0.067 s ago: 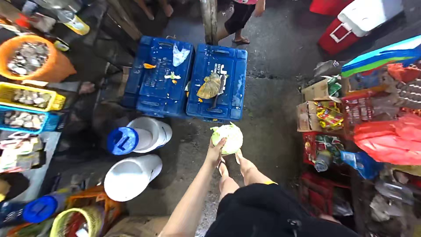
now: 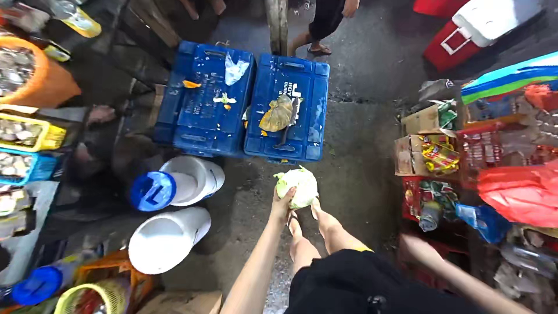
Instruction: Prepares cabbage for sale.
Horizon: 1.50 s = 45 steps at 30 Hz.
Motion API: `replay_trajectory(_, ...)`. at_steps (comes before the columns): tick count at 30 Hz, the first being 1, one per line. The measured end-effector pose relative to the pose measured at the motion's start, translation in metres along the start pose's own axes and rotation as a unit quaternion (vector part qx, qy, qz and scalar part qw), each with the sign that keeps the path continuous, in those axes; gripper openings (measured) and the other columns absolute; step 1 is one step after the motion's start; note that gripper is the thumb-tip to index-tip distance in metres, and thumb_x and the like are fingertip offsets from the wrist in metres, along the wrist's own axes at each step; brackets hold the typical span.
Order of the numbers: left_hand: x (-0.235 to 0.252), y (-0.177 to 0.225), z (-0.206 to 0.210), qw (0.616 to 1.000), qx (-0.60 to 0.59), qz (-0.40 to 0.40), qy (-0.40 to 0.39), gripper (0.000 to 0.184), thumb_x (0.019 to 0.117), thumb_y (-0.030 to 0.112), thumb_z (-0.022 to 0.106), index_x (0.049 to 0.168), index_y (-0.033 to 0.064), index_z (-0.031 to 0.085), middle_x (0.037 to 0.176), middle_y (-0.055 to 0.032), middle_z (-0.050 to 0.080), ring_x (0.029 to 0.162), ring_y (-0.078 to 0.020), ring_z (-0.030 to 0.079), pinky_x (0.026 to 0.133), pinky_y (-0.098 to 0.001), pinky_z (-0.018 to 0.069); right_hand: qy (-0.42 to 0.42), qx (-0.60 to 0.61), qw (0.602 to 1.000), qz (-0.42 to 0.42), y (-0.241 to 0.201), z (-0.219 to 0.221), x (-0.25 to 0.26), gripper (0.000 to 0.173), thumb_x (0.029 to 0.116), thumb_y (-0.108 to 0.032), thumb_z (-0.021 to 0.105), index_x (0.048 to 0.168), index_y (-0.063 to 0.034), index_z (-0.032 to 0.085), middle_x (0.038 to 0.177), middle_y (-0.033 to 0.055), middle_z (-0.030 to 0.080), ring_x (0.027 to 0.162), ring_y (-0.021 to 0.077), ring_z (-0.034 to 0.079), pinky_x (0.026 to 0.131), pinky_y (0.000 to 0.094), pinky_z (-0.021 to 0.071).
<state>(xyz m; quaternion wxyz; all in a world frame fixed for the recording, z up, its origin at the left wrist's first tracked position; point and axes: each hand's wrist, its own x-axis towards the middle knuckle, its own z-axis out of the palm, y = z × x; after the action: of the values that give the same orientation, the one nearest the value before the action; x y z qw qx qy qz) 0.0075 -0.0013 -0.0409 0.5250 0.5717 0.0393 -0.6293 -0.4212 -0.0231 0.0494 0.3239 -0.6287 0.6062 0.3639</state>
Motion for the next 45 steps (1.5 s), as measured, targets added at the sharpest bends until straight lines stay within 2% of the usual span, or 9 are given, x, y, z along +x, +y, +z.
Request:
replay_trajectory(6, 0.079, -0.023, -0.025, 0.993, -0.034, 0.004, 0.115, 0.078, 0.0997, 0.024, 0.067, 0.160, 0.0152, 0.019, 0.127, -0.0246, 0.062, 0.102, -0.0344, 0.071, 0.079, -0.0516, 0.0637, 0.041, 0.089, 0.967, -0.237, -0.297, -0.123, 0.251, 0.036, 0.1079, -0.026, 0.047, 0.130, -0.0014, 0.063, 0.121, 0.0230, 0.069, 0.118, 0.0393, 0.065, 0.102, 0.0605, 0.0503)
replay_trajectory(13, 0.146, -0.015, -0.018, 0.988, -0.044, 0.011, 0.146, 0.081, 0.1002, 0.029, 0.067, 0.161, 0.0164, 0.015, 0.130, -0.0267, 0.060, 0.103, -0.0386, 0.071, 0.077, -0.0535, 0.0644, 0.116, 0.320, 0.936, -0.095, -0.458, -0.116, 0.345, 0.094, 0.0879, -0.032, 0.082, 0.155, -0.0029, 0.023, 0.137, 0.0279, 0.055, 0.119, 0.0408, 0.065, 0.095, 0.0554, 0.0565)
replay_trajectory(17, 0.173, -0.007, 0.007, 0.986, -0.032, -0.008, 0.166, 0.084, 0.0961, 0.027, 0.073, 0.159, 0.0143, 0.019, 0.127, -0.0294, 0.060, 0.098, -0.0415, 0.072, 0.073, -0.0555, 0.0648, 0.092, 0.346, 0.933, -0.038, -0.440, -0.133, 0.340, 0.082, 0.0921, -0.019, 0.068, 0.156, -0.0056, 0.019, 0.128, 0.0272, 0.062, 0.114, 0.0407, 0.067, 0.091, 0.0575, 0.0571)
replay_trajectory(22, 0.206, 0.012, 0.057, 0.988, 0.043, 0.002, 0.151, 0.085, 0.0901, 0.035, 0.080, 0.155, 0.0179, 0.028, 0.120, -0.0260, 0.065, 0.089, -0.0385, 0.073, 0.069, -0.0528, 0.0641, 0.166, 0.344, 0.919, -0.095, -0.324, -0.168, 0.318, 0.047, 0.1058, -0.031, 0.046, 0.149, -0.0108, 0.045, 0.114, 0.0217, 0.069, 0.104, 0.0388, 0.069, 0.087, 0.0614, 0.0547)
replay_trajectory(26, 0.245, 0.009, 0.100, 0.985, 0.105, 0.032, 0.131, 0.093, 0.0839, 0.051, 0.082, 0.154, 0.0193, 0.031, 0.125, -0.0250, 0.064, 0.098, -0.0381, 0.071, 0.075, -0.0566, 0.0628, 0.217, 0.357, 0.885, -0.204, -0.252, -0.133, 0.270, 0.043, 0.1110, -0.041, 0.040, 0.133, -0.0055, 0.051, 0.080, 0.0134, 0.062, 0.062, 0.0261, 0.063, 0.060, 0.0476, 0.0570)
replay_trajectory(32, 0.262, -0.002, 0.127, 0.968, 0.173, 0.071, 0.169, 0.091, 0.0858, 0.056, 0.078, 0.152, 0.0139, 0.032, 0.123, -0.0243, 0.064, 0.094, -0.0342, 0.073, 0.075, -0.0538, 0.0635, 0.184, 0.244, 0.931, -0.198, -0.239, -0.073, 0.236, 0.044, 0.1117, -0.026, 0.034, 0.145, -0.0004, 0.046, 0.103, 0.0173, 0.071, 0.091, 0.0288, 0.072, 0.087, 0.0451, 0.0587)
replay_trajectory(35, 0.259, 0.000, 0.123, 0.968, 0.171, 0.056, 0.173, 0.083, 0.0915, 0.057, 0.071, 0.152, 0.0156, 0.033, 0.120, -0.0245, 0.065, 0.089, -0.0341, 0.074, 0.071, -0.0523, 0.0639, 0.190, 0.220, 0.939, -0.185, -0.248, -0.074, 0.224, 0.044, 0.1117, -0.028, 0.034, 0.146, -0.0028, 0.044, 0.107, 0.0158, 0.072, 0.093, 0.0298, 0.073, 0.085, 0.0457, 0.0595)
replay_trajectory(39, 0.262, -0.004, 0.122, 0.968, 0.174, 0.067, 0.169, 0.077, 0.0966, 0.059, 0.062, 0.153, 0.0159, 0.031, 0.122, -0.0243, 0.064, 0.092, -0.0346, 0.074, 0.072, -0.0535, 0.0644, 0.379, 0.253, 0.851, -0.262, -0.260, -0.070, 0.214, 0.038, 0.1065, -0.018, 0.047, 0.133, 0.0097, 0.051, 0.089, 0.0163, 0.071, 0.076, 0.0280, 0.073, 0.071, 0.0424, 0.0622)
replay_trajectory(45, 0.263, 0.003, 0.125, 0.963, 0.190, 0.060, 0.181, 0.072, 0.0999, 0.059, 0.056, 0.152, 0.0156, 0.033, 0.118, -0.0242, 0.066, 0.088, -0.0343, 0.074, 0.071, -0.0532, 0.0641, 0.095, 0.186, 0.973, -0.093, -0.279, -0.090, 0.236, 0.040, 0.1133, -0.031, 0.030, 0.140, -0.0051, 0.042, 0.112, 0.0180, 0.069, 0.105, 0.0330, 0.071, 0.091, 0.0481, 0.0571)
